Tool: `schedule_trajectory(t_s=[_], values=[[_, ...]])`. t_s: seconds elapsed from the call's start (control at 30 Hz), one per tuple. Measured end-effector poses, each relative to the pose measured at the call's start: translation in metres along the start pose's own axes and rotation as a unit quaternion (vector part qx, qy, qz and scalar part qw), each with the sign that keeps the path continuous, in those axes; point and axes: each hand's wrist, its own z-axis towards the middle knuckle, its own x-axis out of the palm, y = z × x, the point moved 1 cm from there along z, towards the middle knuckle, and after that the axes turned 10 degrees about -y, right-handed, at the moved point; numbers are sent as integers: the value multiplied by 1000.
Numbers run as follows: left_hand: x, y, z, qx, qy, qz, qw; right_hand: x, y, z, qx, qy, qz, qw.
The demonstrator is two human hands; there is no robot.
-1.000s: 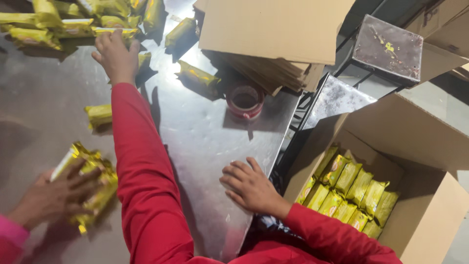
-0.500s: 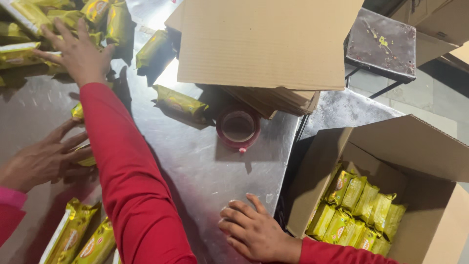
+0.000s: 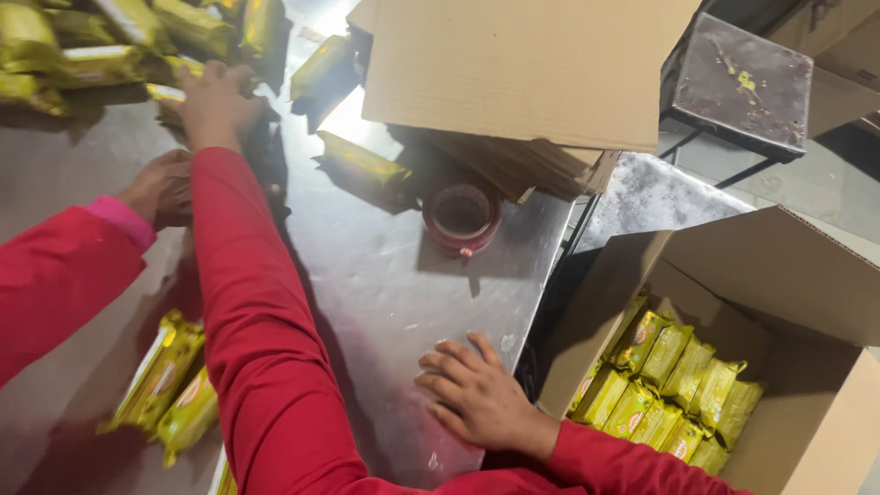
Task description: The person assembles a cardboard box, seals it with red tape, and then packs yellow-wrapped snack bars into it. They arrange the bars in neat rows and fill the box to capacity before closing the flaps.
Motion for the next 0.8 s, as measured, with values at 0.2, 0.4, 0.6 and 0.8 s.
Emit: schedule_trajectory(t_s=[0.2,0.4,0.6,0.8], values=[[-20,-29,-44,-48,188,87,977,0,4,-2,-16,-22,-26,999],[-28,-83,-142,20,102,78,992,0,4,-6,-20,-30,-40,999],[-71,-128,-243,82,153,22,985,3,9,-10,-38,-50,-51,997],[-156,-146,-349,97,120,-88,984,0,8,-8,-10,-48,-26,998]])
